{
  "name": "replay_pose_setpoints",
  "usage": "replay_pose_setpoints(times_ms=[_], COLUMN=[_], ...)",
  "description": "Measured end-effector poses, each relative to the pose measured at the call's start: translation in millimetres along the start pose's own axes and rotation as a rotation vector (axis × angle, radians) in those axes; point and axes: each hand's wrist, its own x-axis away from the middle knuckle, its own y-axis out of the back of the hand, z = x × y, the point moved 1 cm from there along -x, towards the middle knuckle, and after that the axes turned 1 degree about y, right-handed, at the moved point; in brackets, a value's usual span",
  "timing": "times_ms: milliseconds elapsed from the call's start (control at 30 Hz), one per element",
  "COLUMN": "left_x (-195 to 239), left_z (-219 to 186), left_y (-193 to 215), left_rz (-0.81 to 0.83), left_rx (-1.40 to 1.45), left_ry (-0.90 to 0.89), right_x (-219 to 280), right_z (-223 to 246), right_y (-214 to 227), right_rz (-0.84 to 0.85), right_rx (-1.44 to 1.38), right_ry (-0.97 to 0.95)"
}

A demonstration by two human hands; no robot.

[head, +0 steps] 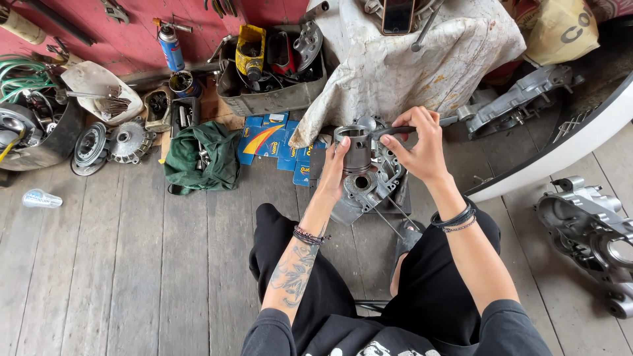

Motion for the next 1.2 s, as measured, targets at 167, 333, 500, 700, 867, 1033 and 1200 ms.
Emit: replay_pose_setpoints(times_ms=[167,333,500,700,867,1033,1200], left_x=[21.4,-1.0,12.8,2.7,23.0,18.4,-10.0], left_z=[-24.7,1.6,-18.8,-8.8,-28.8,-25.5,-1.7], left_y=[-12.3,7.2,-14.5,-2.3,-20.3,-17.0,-1.4], left_rz=[-0.060,-0.085,0.022,-0.001,0.007,-0.016,-0.050], left_rx=[-0.238,-0.229,-0.205,-0.197,-0.228,-0.232,-0.359], left_ry=[-0.134,-0.232,-0.348,-0.361,-0.384,-0.421,-0.478], right_x=[5.1,-0.4,6.4,2.2,5.1,2.1,5.3], right_z=[2.7,1.0,10.7,-1.2,5.8,4.1,9.9], right_y=[-14.4,-10.3,-14.4,-8.4,-12.9,-9.3,-11.6], right_rz=[0.022,0.013,0.041,0.018,0.024,0.022,0.023], right_rx=[-0.036,-0.040,-0.031,-0.010,-0.014,-0.002,0.005], right_ry=[0.041,0.043,0.065,0.029,0.048,0.045,0.046])
